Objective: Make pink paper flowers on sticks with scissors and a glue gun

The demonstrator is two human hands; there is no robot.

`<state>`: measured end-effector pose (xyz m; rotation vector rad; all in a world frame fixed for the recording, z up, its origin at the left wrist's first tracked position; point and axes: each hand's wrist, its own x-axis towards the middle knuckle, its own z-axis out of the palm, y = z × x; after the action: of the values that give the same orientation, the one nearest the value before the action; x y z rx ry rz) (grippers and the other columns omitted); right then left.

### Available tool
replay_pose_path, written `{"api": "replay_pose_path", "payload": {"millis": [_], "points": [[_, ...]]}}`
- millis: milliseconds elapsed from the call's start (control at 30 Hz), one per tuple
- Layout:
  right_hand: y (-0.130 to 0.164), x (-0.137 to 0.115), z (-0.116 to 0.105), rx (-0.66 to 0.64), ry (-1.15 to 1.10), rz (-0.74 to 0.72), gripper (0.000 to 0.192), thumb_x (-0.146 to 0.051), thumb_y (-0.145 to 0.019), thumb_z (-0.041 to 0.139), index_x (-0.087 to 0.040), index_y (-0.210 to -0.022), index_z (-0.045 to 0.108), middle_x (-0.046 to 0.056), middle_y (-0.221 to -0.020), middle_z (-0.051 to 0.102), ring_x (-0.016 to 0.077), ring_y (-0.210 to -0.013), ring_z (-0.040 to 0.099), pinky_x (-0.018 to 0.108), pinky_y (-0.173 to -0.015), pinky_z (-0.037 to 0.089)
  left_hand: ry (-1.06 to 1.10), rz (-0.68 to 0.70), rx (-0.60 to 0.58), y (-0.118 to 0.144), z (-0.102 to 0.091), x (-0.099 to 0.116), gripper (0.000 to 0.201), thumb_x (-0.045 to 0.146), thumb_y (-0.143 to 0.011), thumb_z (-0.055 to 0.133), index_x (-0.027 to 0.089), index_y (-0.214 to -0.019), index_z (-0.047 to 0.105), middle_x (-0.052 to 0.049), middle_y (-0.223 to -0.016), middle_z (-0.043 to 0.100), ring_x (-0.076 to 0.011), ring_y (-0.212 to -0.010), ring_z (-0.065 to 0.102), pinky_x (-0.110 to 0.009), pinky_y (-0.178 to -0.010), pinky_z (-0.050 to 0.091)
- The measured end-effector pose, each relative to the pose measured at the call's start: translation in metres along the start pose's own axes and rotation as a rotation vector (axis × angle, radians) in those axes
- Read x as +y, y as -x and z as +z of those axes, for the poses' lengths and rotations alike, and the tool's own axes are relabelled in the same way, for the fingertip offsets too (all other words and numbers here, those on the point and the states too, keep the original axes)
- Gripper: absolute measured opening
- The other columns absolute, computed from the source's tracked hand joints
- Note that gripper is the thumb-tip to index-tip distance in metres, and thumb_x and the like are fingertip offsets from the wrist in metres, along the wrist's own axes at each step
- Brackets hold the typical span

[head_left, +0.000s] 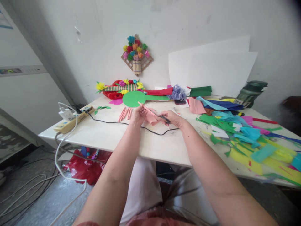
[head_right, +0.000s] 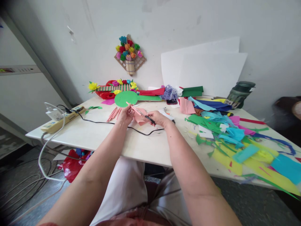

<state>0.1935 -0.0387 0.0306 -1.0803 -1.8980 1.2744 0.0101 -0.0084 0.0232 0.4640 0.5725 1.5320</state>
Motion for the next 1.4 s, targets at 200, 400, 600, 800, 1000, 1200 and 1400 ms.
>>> {"api": "replay_pose_path", "payload": {"millis": [200,400,600,800,1000,1200,1400], "points": [[0.0005,-0.0004,0.0001,0.016,-0.002,-0.004,0.037,-0.046,-0.066,0.068,-0.011,-0.075,0.059,-0.006,-0.046,0.046,0.0038,-0.037,0.037,0.018,-0.035,0.028,0.005,-0.001,0.002,-0.0012,-0.0009,-0.0003,0.008,0.013,-0.078,0.056,0.011,-0.074,0.062,0.002,-0.049,0.054,-0.0035,-0.042,0.051,-0.012,-0.048,0.046],[0.0004,-0.0004,0.0010,0.042,-0.011,-0.003,0.038,-0.043,-0.063,0.070,-0.010,-0.079,0.062,-0.006,-0.045,0.045,0.0042,-0.038,0.036,0.018,-0.035,0.028,0.000,0.010,-0.012,-0.0019,-0.0015,-0.0001,0.012,0.012,-0.080,0.053,0.009,-0.071,0.062,0.002,-0.050,0.053,-0.0036,-0.042,0.051,-0.012,-0.048,0.046],[-0.0005,0.0022,-0.0004,0.037,-0.027,-0.022,0.037,-0.042,-0.061,0.072,-0.011,-0.079,0.064,-0.006,-0.045,0.045,0.0047,-0.039,0.037,0.019,-0.035,0.030,0.025,0.016,0.021,-0.0025,-0.0025,-0.0003,0.006,0.011,-0.075,0.058,0.010,-0.078,0.063,0.002,-0.051,0.055,-0.0039,-0.043,0.052,-0.013,-0.048,0.046],[0.0005,0.0003,-0.0003,0.032,-0.023,0.000,0.036,-0.042,-0.060,0.072,-0.011,-0.076,0.062,-0.006,-0.046,0.046,0.0047,-0.039,0.037,0.019,-0.035,0.030,0.035,0.030,0.015,-0.0069,-0.0065,-0.0003,0.005,0.014,-0.076,0.058,0.011,-0.078,0.062,0.002,-0.050,0.053,-0.0039,-0.042,0.051,-0.012,-0.048,0.046],[-0.0009,0.0033,-0.0003,0.013,-0.019,-0.009,0.036,-0.043,-0.063,0.070,-0.011,-0.078,0.063,-0.005,-0.046,0.048,0.0045,-0.038,0.038,0.018,-0.034,0.031,0.017,0.031,0.006,-0.0076,-0.0061,-0.0011,0.007,0.012,-0.076,0.056,0.011,-0.071,0.060,0.002,-0.050,0.053,-0.0036,-0.042,0.051,-0.012,-0.047,0.045],[-0.0023,0.0051,-0.0004,0.019,-0.024,-0.009,0.036,-0.042,-0.064,0.070,-0.011,-0.081,0.064,-0.005,-0.046,0.048,0.0044,-0.038,0.038,0.018,-0.034,0.031,0.028,0.012,-0.018,-0.0058,-0.0047,-0.0017,0.010,0.010,-0.078,0.053,0.011,-0.072,0.061,0.002,-0.049,0.054,-0.0037,-0.042,0.050,-0.012,-0.046,0.045],[-0.0013,0.0017,0.0009,0.030,-0.015,0.000,0.035,-0.041,-0.065,0.070,-0.010,-0.079,0.063,-0.005,-0.046,0.048,0.0041,-0.037,0.037,0.018,-0.034,0.031,0.018,0.015,-0.023,-0.0050,-0.0040,-0.0018,0.015,0.010,-0.081,0.050,0.009,-0.071,0.061,0.002,-0.048,0.053,-0.0037,-0.041,0.050,-0.012,-0.046,0.045]]}}
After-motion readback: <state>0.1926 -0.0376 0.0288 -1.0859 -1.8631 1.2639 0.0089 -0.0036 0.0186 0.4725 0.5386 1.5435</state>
